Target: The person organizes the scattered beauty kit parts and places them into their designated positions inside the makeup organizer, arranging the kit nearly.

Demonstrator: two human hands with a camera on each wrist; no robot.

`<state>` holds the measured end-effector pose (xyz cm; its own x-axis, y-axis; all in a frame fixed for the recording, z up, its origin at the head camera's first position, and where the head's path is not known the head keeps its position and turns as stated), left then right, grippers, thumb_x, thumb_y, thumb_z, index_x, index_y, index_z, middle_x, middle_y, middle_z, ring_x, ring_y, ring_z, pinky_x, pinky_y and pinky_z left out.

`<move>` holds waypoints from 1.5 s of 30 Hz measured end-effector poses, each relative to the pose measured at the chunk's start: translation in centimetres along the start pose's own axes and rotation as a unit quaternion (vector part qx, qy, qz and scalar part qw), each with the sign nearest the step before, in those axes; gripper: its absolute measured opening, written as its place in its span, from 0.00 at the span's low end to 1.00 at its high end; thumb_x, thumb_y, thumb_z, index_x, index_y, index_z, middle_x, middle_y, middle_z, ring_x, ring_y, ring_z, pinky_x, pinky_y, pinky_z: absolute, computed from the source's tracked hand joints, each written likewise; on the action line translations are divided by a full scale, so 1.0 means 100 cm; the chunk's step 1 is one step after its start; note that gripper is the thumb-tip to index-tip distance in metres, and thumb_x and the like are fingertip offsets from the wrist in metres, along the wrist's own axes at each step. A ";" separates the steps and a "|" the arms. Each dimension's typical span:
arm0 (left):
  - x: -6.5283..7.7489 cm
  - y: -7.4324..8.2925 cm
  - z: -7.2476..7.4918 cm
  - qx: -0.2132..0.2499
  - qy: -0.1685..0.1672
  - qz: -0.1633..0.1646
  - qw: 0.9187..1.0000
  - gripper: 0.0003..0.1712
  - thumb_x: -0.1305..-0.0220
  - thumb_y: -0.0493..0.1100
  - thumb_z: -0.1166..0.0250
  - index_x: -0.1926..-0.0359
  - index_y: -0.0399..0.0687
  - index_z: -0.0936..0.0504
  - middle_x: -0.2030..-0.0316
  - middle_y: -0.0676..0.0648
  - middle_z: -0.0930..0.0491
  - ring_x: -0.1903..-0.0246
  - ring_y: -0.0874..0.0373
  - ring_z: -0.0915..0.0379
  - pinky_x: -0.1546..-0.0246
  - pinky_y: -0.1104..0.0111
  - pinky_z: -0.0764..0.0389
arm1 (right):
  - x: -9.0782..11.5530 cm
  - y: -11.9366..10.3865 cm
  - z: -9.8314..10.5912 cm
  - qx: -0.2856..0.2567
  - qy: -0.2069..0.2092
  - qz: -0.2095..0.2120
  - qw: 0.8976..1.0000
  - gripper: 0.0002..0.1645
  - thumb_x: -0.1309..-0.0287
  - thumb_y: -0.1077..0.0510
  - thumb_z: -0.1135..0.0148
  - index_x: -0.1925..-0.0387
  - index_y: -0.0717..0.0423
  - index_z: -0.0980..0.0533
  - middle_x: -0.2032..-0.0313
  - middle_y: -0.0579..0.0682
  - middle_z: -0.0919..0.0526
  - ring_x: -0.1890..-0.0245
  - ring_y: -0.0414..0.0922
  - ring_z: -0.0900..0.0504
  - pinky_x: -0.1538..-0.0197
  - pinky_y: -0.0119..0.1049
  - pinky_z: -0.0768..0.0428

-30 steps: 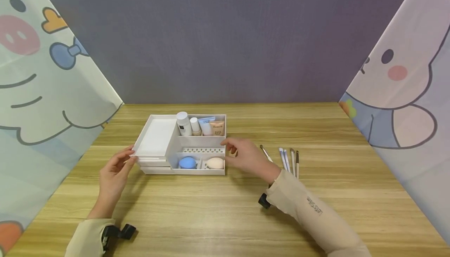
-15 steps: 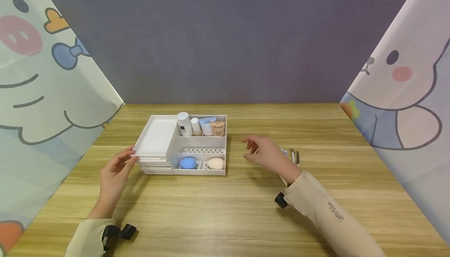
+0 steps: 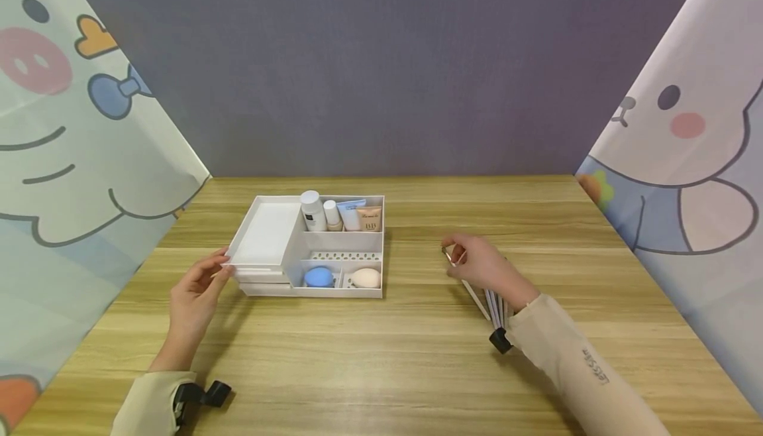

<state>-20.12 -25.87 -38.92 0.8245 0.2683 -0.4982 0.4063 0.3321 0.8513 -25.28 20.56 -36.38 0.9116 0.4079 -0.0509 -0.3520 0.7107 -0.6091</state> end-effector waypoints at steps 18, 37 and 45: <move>-0.001 -0.001 0.000 -0.009 -0.005 0.001 1.000 0.10 0.36 0.25 0.36 0.54 0.27 0.19 0.45 0.41 0.19 0.51 0.72 0.23 0.55 0.81 0.23 | 0.003 0.028 -0.013 -0.021 -0.079 -0.081 0.993 0.40 0.56 0.74 0.30 0.38 0.69 0.34 0.60 0.60 0.26 0.79 0.45 0.25 0.77 0.38 0.20; -0.001 -0.001 0.000 0.016 -0.001 -0.004 1.000 0.10 0.38 0.22 0.37 0.55 0.23 0.20 0.46 0.46 0.18 0.50 0.70 0.23 0.56 0.80 0.22 | -0.001 0.032 -0.017 -0.037 -0.124 -0.118 0.985 0.46 0.57 0.76 0.38 0.31 0.69 0.39 0.73 0.54 0.27 0.82 0.46 0.24 0.79 0.40 0.19; -0.001 -0.002 0.000 0.021 -0.003 -0.006 1.000 0.10 0.38 0.22 0.37 0.54 0.22 0.21 0.47 0.47 0.18 0.50 0.69 0.23 0.56 0.80 0.22 | -0.002 0.029 -0.017 -0.032 -0.124 -0.115 0.985 0.46 0.57 0.77 0.38 0.32 0.67 0.37 0.72 0.55 0.26 0.84 0.45 0.25 0.80 0.40 0.20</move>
Point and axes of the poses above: each hand's wrist, its own x-axis away from the middle knuckle, its own z-axis out of the back of the hand, y = z × x, the point moved 5 cm from there along -x, towards the middle knuckle
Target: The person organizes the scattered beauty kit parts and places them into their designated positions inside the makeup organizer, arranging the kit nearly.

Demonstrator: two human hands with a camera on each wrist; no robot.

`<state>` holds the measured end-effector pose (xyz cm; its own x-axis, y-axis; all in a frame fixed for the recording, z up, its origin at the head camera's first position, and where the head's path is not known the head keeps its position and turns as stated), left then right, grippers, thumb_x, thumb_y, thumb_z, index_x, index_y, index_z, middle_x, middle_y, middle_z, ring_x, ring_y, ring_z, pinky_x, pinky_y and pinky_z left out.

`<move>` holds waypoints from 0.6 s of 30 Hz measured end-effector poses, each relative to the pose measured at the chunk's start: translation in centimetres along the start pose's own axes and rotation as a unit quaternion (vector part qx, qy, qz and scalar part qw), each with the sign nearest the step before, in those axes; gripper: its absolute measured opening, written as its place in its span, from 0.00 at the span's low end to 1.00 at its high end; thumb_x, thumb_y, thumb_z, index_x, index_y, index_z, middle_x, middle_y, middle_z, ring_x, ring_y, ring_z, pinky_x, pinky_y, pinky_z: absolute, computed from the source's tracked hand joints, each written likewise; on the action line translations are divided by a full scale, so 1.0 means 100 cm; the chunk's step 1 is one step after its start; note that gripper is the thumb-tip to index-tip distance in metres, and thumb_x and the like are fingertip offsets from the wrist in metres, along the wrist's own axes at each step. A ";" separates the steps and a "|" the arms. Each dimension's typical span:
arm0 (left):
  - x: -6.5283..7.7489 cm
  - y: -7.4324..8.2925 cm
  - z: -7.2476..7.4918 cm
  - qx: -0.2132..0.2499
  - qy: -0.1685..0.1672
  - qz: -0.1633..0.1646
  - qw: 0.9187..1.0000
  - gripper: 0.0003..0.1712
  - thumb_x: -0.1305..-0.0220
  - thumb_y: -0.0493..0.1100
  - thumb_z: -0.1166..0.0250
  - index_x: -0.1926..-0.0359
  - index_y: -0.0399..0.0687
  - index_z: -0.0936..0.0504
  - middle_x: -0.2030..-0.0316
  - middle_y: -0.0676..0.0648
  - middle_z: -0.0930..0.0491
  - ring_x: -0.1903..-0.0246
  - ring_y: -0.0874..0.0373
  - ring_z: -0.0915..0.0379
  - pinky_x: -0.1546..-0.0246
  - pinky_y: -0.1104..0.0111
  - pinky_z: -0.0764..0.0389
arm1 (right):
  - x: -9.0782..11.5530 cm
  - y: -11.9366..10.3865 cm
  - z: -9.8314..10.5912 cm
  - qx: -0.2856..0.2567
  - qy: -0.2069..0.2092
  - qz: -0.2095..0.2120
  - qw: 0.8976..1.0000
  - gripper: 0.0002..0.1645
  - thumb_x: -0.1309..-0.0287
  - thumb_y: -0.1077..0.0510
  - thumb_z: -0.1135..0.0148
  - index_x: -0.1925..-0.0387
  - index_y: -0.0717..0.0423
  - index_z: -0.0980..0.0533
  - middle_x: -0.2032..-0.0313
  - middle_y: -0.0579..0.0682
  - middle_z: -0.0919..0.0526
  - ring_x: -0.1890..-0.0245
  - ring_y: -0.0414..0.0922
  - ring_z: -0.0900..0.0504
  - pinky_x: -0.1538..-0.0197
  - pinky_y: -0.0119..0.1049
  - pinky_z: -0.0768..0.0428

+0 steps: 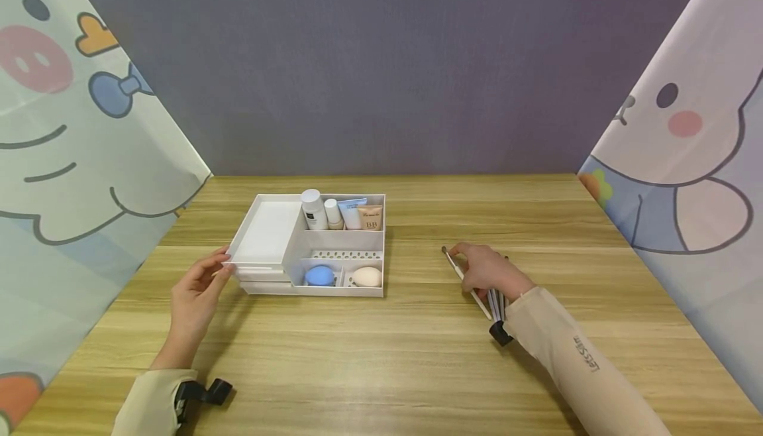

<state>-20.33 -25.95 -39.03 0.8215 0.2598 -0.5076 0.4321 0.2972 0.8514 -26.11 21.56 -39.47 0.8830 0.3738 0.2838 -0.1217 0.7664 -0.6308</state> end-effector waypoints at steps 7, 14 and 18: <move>0.000 0.001 0.000 0.001 -0.002 -0.001 1.000 0.10 0.38 0.22 0.37 0.54 0.22 0.21 0.47 0.52 0.18 0.50 0.70 0.23 0.57 0.81 0.23 | -0.003 0.001 0.003 -0.019 -0.013 0.007 1.000 0.46 0.57 0.76 0.38 0.32 0.67 0.38 0.71 0.55 0.27 0.82 0.46 0.25 0.79 0.40 0.18; 0.001 0.000 0.000 -0.007 0.000 0.003 1.000 0.10 0.37 0.23 0.37 0.54 0.23 0.20 0.46 0.46 0.18 0.50 0.70 0.23 0.57 0.81 0.23 | -0.008 0.004 0.007 -0.117 -0.036 0.017 0.992 0.49 0.58 0.77 0.38 0.29 0.67 0.41 0.74 0.55 0.28 0.79 0.46 0.27 0.75 0.45 0.16; 0.001 -0.001 0.000 -0.006 0.000 0.001 1.000 0.10 0.38 0.22 0.37 0.54 0.23 0.21 0.46 0.43 0.19 0.50 0.70 0.23 0.57 0.80 0.22 | -0.010 0.003 0.008 -0.166 -0.041 0.026 0.985 0.50 0.57 0.77 0.39 0.29 0.66 0.42 0.71 0.56 0.27 0.77 0.46 0.26 0.74 0.44 0.15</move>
Point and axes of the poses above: each hand's wrist, its own x-axis away from the middle knuckle, its own z-axis out of the back of the hand, y = z × x, the point moved 5 cm from there along -x, towards the middle knuckle
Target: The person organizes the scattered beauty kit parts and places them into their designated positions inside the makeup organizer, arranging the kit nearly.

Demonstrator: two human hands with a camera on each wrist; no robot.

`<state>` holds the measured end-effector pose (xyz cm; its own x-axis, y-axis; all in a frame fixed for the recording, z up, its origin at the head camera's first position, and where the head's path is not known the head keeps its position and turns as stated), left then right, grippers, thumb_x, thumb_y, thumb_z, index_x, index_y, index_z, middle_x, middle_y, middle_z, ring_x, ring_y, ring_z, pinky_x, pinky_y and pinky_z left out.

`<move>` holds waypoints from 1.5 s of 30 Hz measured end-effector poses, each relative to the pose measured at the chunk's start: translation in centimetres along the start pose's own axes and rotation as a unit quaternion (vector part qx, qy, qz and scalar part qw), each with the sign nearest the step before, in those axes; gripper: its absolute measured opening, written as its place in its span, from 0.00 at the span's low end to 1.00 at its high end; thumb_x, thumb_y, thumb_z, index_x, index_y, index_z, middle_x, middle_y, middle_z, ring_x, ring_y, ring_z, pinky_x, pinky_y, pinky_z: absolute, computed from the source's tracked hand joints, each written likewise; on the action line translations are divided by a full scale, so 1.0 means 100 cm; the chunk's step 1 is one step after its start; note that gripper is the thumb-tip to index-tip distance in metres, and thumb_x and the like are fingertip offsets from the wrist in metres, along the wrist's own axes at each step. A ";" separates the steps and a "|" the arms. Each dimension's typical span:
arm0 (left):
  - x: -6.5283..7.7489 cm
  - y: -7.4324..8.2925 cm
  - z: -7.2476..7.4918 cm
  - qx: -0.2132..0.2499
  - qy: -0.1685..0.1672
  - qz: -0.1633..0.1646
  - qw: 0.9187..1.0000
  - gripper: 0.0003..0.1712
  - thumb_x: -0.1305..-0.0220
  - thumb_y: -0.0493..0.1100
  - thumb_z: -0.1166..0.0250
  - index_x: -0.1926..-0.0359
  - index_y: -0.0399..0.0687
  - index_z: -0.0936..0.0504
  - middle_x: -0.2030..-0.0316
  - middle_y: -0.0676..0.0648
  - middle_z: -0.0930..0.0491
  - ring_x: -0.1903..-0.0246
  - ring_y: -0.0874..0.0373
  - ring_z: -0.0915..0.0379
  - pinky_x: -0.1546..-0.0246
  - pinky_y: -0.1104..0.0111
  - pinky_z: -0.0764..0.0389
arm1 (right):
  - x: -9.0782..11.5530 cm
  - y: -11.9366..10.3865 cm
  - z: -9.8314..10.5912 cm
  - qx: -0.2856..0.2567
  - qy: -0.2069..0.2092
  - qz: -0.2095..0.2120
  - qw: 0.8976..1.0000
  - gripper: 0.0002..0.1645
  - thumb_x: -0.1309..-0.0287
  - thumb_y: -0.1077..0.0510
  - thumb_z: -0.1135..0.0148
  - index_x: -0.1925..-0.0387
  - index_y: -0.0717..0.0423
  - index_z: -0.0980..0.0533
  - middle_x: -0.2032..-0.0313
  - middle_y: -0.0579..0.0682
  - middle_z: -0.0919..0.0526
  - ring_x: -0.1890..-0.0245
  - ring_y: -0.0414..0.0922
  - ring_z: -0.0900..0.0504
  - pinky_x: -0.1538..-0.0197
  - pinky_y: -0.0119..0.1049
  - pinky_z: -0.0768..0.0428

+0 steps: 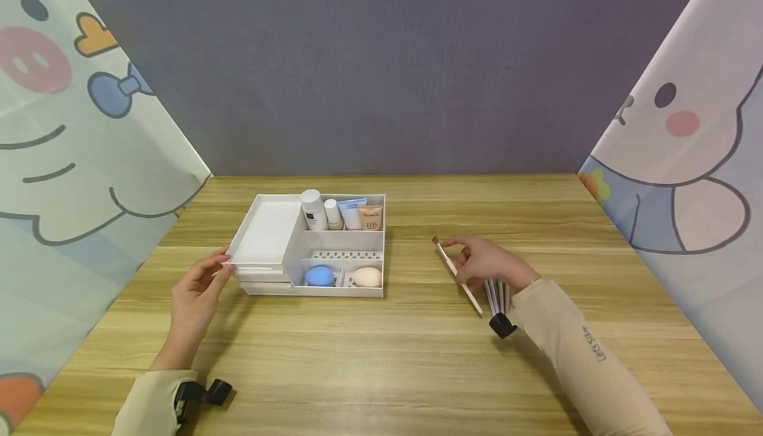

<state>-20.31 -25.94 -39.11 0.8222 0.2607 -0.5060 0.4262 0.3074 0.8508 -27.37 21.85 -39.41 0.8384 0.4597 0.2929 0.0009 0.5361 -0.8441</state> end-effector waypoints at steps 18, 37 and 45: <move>0.000 -0.001 0.000 0.002 -0.002 0.001 1.000 0.10 0.38 0.22 0.37 0.54 0.24 0.20 0.48 0.56 0.19 0.50 0.70 0.23 0.56 0.80 0.22 | -0.010 -0.007 -0.017 -0.192 0.008 0.047 0.980 0.50 0.48 0.75 0.37 0.26 0.64 0.47 0.64 0.55 0.24 0.72 0.46 0.18 0.68 0.43 0.13; 0.001 0.002 0.000 0.000 0.000 0.002 1.000 0.10 0.37 0.23 0.37 0.54 0.24 0.20 0.47 0.50 0.18 0.50 0.70 0.23 0.56 0.80 0.23 | -0.018 -0.038 -0.050 -0.324 0.028 0.069 0.943 0.50 0.44 0.77 0.42 0.23 0.59 0.51 0.62 0.51 0.23 0.68 0.44 0.17 0.64 0.38 0.14; 0.001 0.001 0.000 -0.008 0.001 0.008 1.000 0.10 0.37 0.23 0.37 0.55 0.25 0.20 0.46 0.47 0.18 0.49 0.70 0.23 0.57 0.81 0.22 | -0.027 -0.057 -0.066 -0.357 0.022 0.088 0.930 0.50 0.44 0.78 0.44 0.23 0.58 0.50 0.63 0.51 0.24 0.68 0.44 0.19 0.64 0.38 0.14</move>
Point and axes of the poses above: each hand's wrist, its own x-axis away from the middle knuckle, its own z-axis out of the back of the hand, y = z × x, the point moved 5 cm from there along -x, towards the middle knuckle
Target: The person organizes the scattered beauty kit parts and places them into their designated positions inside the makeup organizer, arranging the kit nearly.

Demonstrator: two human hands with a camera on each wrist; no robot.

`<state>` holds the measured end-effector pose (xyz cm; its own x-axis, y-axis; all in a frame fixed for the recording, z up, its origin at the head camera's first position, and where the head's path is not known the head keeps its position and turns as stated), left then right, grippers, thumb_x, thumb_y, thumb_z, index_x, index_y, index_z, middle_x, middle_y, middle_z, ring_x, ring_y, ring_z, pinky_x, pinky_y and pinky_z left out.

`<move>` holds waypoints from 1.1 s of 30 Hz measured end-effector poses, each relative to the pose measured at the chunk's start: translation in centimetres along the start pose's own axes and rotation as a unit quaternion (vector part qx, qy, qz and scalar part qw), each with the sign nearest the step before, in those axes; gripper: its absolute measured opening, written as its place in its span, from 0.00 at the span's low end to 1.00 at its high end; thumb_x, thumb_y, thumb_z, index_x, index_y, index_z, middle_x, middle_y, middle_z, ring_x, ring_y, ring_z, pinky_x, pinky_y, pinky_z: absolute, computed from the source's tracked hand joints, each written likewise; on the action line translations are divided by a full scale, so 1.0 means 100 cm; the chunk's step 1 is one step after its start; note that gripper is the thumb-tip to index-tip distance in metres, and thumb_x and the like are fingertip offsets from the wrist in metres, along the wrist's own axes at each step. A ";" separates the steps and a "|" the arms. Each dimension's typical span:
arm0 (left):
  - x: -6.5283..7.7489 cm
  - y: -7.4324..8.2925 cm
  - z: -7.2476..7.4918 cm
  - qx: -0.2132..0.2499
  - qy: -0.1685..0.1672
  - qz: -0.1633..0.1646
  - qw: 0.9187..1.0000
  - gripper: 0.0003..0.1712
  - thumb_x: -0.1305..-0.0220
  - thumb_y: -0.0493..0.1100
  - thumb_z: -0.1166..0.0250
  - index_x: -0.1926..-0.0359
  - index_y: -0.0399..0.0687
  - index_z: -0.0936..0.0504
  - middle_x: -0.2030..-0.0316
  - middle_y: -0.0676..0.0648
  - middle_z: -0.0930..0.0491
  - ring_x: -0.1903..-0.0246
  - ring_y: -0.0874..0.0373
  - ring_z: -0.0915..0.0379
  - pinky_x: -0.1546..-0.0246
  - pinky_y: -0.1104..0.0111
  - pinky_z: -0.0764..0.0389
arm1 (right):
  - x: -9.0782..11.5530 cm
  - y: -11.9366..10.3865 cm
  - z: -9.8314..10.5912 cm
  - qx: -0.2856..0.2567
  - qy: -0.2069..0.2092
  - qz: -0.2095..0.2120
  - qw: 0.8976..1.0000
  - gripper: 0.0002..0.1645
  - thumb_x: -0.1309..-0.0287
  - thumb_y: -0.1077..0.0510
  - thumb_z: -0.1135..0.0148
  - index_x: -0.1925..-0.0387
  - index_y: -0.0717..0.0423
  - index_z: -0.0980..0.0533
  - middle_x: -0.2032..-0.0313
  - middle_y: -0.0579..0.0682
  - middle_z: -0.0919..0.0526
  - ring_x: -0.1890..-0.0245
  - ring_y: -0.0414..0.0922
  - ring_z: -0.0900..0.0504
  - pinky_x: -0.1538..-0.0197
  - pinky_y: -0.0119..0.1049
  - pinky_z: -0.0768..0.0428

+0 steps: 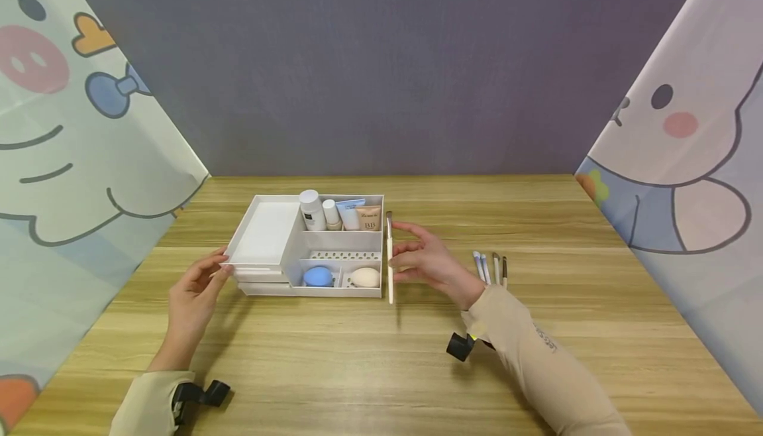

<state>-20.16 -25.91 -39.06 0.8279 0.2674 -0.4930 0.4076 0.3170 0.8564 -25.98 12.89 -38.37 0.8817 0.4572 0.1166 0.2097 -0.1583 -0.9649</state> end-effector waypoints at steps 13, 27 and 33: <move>0.000 0.000 0.000 0.005 0.001 0.001 1.000 0.10 0.37 0.24 0.37 0.54 0.25 0.19 0.47 0.52 0.18 0.50 0.70 0.23 0.56 0.81 0.23 | -0.026 -0.004 -0.041 -0.013 -0.019 0.018 1.000 0.47 0.41 0.77 0.44 0.23 0.53 0.47 0.62 0.52 0.23 0.67 0.44 0.19 0.63 0.38 0.14; -0.001 -0.001 -0.001 0.008 0.002 -0.003 1.000 0.10 0.38 0.22 0.36 0.55 0.24 0.20 0.49 0.58 0.18 0.50 0.71 0.23 0.57 0.81 0.23 | -0.053 -0.013 -0.073 -0.048 -0.022 0.020 0.998 0.47 0.41 0.79 0.45 0.24 0.52 0.45 0.65 0.51 0.23 0.69 0.44 0.20 0.66 0.37 0.14; -0.002 -0.003 -0.001 0.011 0.006 0.000 1.000 0.11 0.39 0.22 0.36 0.55 0.24 0.20 0.49 0.59 0.18 0.50 0.71 0.23 0.57 0.80 0.22 | -0.062 -0.018 -0.090 -0.063 -0.032 0.027 0.997 0.46 0.41 0.80 0.45 0.25 0.53 0.44 0.66 0.51 0.22 0.69 0.45 0.19 0.66 0.38 0.14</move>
<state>-20.47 -26.01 -39.27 0.8237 0.2777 -0.4944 0.4162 0.2962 0.8597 -28.05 2.46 -35.25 0.8656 0.4986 0.0458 0.2166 -0.2906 -0.9320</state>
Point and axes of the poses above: each hand's wrist, its own x-axis away from the middle knuckle, its own z-axis out of the back of the hand, y = z × x, the point moved 5 cm from there along -x, towards the middle knuckle
